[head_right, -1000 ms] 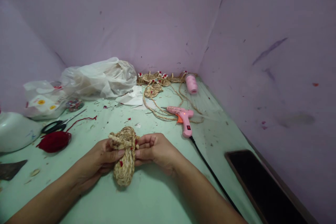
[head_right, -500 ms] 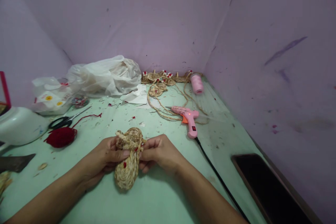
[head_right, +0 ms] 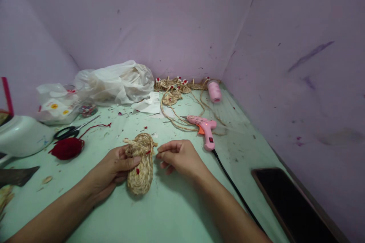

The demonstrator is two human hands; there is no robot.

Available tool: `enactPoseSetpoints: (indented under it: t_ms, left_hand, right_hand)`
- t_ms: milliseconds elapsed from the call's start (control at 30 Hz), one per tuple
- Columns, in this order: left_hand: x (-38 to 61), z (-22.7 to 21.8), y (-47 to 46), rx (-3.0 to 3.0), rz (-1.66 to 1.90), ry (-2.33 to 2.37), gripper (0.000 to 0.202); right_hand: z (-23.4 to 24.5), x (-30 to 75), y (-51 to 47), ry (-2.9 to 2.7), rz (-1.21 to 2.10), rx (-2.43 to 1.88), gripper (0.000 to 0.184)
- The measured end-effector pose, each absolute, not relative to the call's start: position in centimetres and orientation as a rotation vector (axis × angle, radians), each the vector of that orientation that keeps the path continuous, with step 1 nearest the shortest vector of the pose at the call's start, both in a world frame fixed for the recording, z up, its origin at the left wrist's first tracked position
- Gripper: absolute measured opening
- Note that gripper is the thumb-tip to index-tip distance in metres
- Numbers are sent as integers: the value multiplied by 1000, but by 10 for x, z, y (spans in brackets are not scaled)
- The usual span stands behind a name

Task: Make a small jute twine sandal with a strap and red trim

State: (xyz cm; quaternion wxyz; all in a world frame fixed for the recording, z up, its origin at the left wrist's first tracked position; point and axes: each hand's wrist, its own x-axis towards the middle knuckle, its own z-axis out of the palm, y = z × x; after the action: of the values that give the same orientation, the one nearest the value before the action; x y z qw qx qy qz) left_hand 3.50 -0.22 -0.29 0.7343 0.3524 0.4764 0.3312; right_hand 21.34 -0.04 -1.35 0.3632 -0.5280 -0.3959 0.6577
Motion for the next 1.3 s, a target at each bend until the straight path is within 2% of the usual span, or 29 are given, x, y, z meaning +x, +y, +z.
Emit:
enactPoseSetpoints:
  t_ms: [100, 367, 533, 933, 1167, 1300]
  left_hand:
    - [36, -3, -3, 784, 741, 1086, 35]
    - [37, -4, -5, 765, 743, 1055, 37]
    - [36, -6, -5, 790, 742, 1055, 33]
    - [35, -9, -3, 784, 718, 1007, 39]
    - [36, -7, -3, 788, 744, 1045, 32]
    - [38, -4, -4, 758, 781, 1054, 35]
  right_hand:
    - [-14, 216, 0, -973, 1835, -1238, 24]
    - [-18, 209, -4, -890, 1864, -1170, 30]
    - [-19, 208, -5, -833, 1891, -1122, 31]
    - [-17, 206, -4, -850, 1891, -1128, 34]
    - [-22, 198, -6, -980, 1597, -1300, 24]
    - [-25, 196, -6, -1057, 1404, -1328, 16]
